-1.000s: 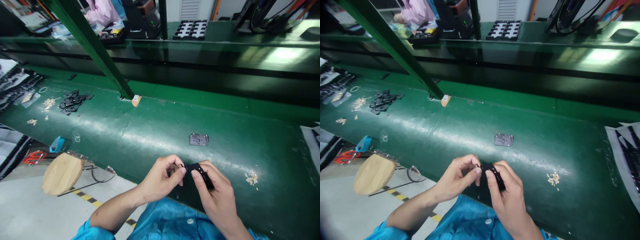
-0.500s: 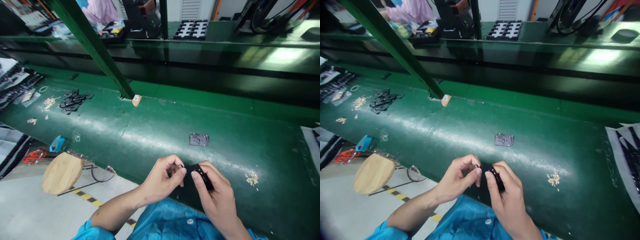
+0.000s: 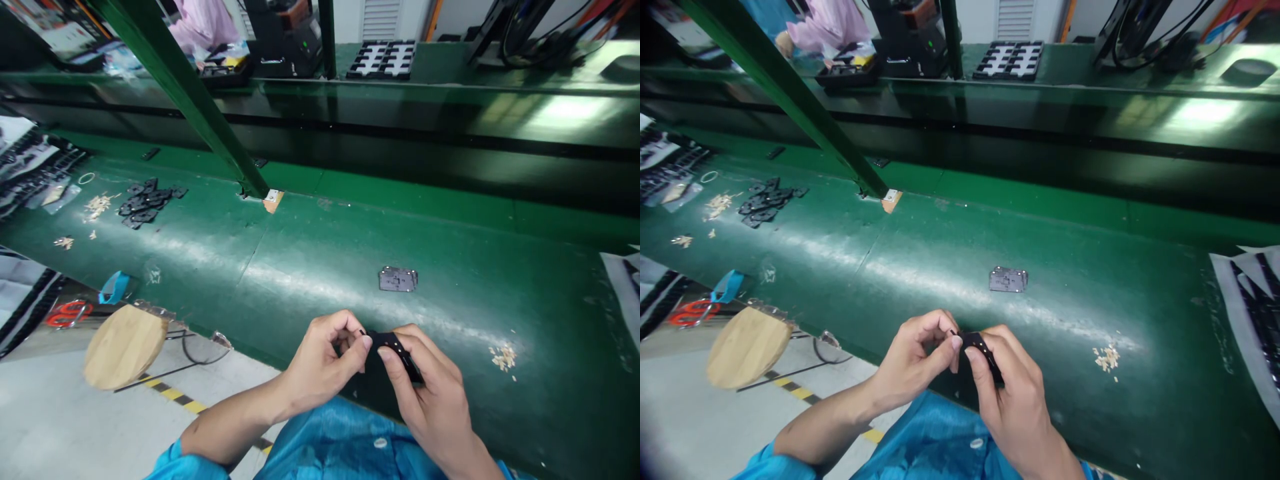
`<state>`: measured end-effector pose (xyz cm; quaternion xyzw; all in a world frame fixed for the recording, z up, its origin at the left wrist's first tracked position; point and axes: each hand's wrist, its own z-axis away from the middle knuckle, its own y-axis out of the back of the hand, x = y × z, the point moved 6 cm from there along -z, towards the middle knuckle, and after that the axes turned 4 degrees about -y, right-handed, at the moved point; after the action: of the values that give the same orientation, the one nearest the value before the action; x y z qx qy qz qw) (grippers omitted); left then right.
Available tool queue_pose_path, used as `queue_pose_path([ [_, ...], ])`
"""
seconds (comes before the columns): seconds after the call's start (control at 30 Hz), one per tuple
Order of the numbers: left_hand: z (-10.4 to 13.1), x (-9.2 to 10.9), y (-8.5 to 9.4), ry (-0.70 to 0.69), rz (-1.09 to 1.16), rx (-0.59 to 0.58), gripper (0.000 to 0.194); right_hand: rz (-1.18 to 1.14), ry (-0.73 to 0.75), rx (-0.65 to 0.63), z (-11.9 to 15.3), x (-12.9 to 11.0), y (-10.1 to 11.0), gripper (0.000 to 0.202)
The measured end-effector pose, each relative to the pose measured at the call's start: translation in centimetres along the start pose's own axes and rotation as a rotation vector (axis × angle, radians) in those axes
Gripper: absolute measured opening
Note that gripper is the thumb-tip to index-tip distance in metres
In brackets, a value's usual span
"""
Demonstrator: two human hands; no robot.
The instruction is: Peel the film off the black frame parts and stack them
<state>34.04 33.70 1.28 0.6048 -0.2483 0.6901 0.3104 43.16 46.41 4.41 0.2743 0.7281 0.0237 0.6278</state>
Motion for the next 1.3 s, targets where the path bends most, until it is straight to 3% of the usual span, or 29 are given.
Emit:
queue_pose_path([
  [0.23, 0.3, 1.3, 0.1, -0.178, -0.101, 0.075, 0.021, 0.043, 0.076, 0.002, 0.3, -0.3, -0.1, 0.023],
  [0.4, 1.3, 2.9, 0.3, -0.641, -0.312, 0.128, 0.003, 0.142, 0.296, 0.056, 0.9, -1.2, 0.4, 0.032],
  [0.47, 2.0, 3.3, 0.2, -0.816, -0.367, 0.14, 0.008, 0.147, 0.385, 0.074, 1.5, -1.4, 0.7, 0.033],
  [0.6, 2.7, 3.3, -0.1, -1.006, -0.36, 0.111, 0.012, 0.221, 0.474, 0.082, 2.8, -1.4, 1.0, 0.029],
  [0.87, 3.4, 2.6, -0.1, -1.081, -0.383, 0.135, 0.021, 0.36, 0.468, 0.085, 3.9, -0.8, 1.3, 0.035],
  [1.3, 3.4, 2.1, -0.2, -1.084, -0.366, 0.13, 0.024, 0.312, 0.475, 0.05, 3.9, -0.5, 1.0, 0.039],
])
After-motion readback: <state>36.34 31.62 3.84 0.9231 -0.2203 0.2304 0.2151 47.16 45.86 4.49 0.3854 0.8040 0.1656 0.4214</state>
